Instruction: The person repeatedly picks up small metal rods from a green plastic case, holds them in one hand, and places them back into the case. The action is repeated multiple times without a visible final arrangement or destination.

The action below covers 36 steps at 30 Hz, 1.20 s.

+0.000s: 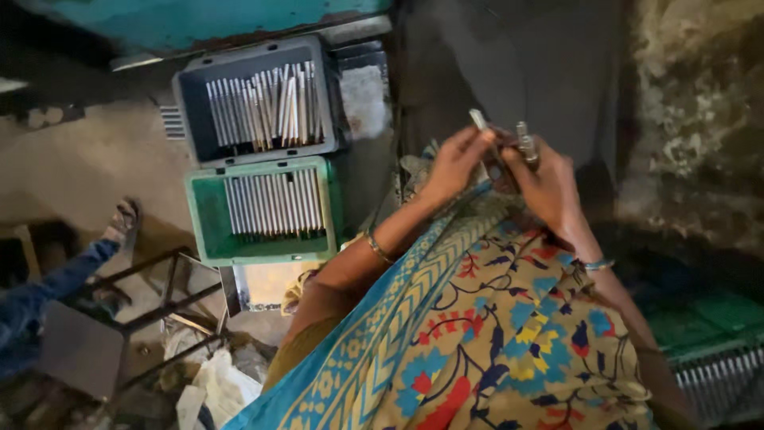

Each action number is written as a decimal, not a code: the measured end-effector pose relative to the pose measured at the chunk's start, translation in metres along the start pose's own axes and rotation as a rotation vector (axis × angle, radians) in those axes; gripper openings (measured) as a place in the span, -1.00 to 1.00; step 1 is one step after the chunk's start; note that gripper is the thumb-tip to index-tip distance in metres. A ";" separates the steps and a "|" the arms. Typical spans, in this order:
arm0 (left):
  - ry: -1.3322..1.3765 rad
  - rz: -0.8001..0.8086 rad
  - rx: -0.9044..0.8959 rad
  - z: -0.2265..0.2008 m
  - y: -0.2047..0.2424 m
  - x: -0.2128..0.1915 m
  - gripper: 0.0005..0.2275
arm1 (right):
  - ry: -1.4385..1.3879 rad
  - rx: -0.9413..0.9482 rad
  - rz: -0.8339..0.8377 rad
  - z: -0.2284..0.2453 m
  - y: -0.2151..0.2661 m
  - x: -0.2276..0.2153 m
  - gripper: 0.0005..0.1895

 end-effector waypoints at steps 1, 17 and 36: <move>-0.186 -0.127 0.043 -0.009 0.004 -0.015 -0.68 | -0.121 0.069 -0.014 -0.009 0.000 0.002 -0.77; -1.583 -0.901 -0.663 -0.038 0.021 -0.458 -0.62 | -1.089 0.472 -0.123 -0.102 -0.008 0.010 -0.55; 0.174 0.007 -0.441 -0.065 -0.020 -0.046 -0.79 | -0.010 -0.346 -0.062 -0.028 0.008 -0.001 -0.72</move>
Point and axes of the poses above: each hand's wrist, its own y-axis away from the middle knuckle, its own x-axis out of the palm, z = x × y, the point moved 2 cm from there along -y, towards the middle knuckle, and after that the axes turned 3 degrees about -x, right-handed, at the moved point
